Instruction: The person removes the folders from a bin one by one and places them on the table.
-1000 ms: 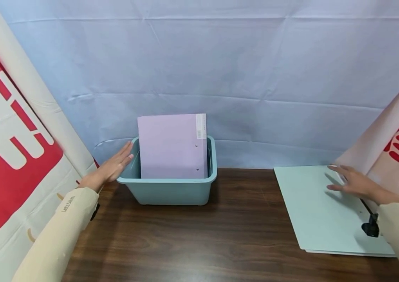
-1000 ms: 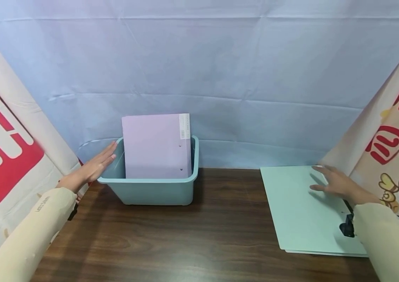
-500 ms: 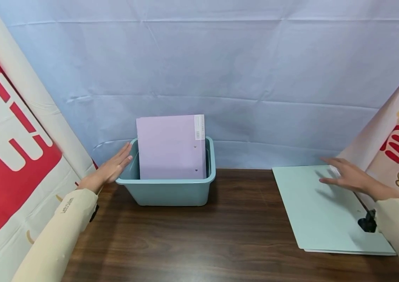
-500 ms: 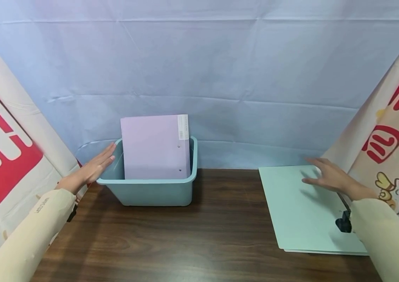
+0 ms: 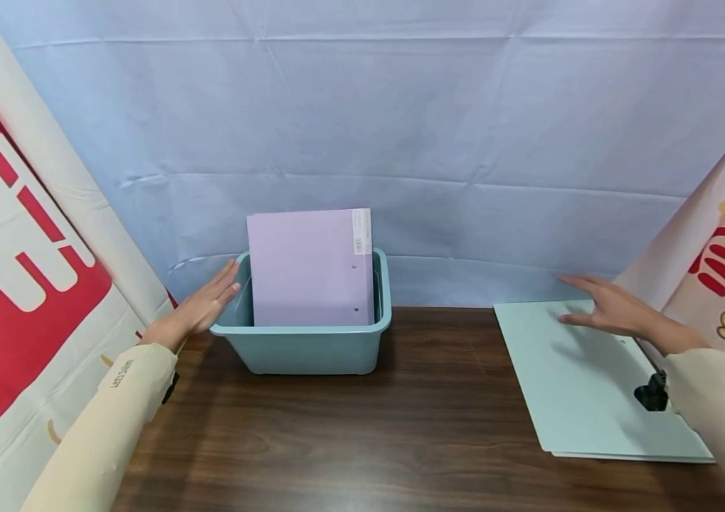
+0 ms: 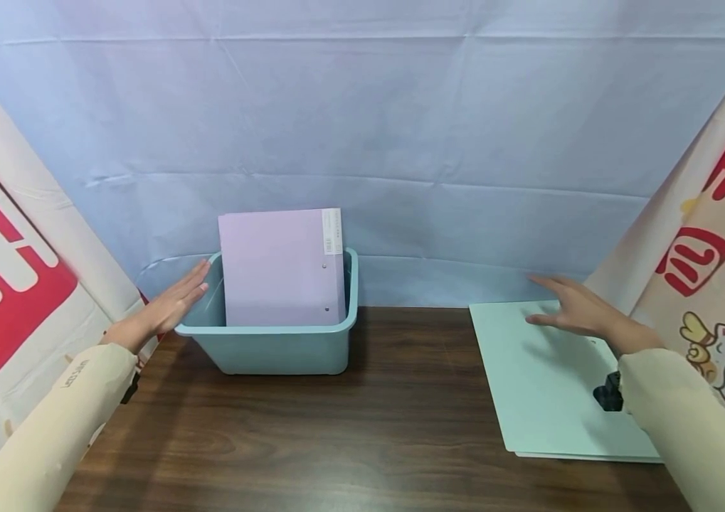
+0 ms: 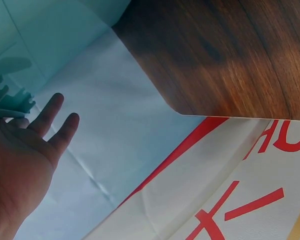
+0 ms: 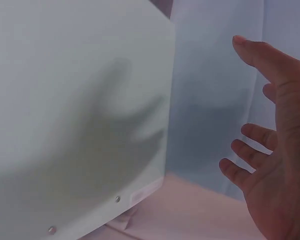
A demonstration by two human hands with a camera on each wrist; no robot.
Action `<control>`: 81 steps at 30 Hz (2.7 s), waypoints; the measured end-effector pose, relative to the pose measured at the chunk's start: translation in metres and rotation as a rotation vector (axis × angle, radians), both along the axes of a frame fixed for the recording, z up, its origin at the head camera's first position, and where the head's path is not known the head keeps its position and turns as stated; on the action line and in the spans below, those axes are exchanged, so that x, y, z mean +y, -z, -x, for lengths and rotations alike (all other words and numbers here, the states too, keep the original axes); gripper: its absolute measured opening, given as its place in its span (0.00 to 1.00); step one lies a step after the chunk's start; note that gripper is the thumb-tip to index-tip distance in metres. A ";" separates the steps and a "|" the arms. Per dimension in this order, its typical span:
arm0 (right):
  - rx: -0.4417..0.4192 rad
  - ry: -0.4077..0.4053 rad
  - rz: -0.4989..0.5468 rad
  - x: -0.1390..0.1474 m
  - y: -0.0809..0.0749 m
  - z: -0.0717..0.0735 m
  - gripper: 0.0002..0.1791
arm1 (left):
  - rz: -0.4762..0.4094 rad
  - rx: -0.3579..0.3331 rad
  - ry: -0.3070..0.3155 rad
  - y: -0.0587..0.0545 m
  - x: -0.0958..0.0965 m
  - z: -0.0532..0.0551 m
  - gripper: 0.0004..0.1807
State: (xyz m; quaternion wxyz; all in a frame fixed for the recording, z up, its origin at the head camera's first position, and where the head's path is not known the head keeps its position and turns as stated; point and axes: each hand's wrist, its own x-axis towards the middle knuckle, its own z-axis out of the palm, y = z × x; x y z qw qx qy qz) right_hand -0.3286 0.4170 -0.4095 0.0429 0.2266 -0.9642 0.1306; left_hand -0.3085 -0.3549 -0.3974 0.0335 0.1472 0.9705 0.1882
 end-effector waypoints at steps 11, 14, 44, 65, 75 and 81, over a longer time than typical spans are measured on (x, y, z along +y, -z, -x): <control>-0.027 0.000 0.023 -0.026 -0.013 0.004 0.52 | -0.007 0.006 0.009 -0.001 0.000 0.001 0.38; -0.023 -0.004 0.028 -0.033 -0.016 0.005 0.52 | -0.008 0.009 0.009 0.000 -0.001 0.001 0.38; 0.028 -0.136 0.116 -0.110 -0.036 0.017 0.50 | -0.024 -0.007 0.004 0.001 0.000 0.000 0.39; 0.012 -0.207 0.148 -0.164 -0.056 0.037 0.50 | 0.063 -0.024 -0.001 -0.004 0.003 0.000 0.40; 0.005 -0.238 0.154 -0.189 -0.069 0.047 0.49 | 0.072 -0.020 -0.005 -0.004 0.002 0.000 0.42; 0.001 -0.263 0.158 -0.206 -0.072 0.054 0.49 | 0.085 -0.023 -0.022 -0.006 0.002 -0.003 0.45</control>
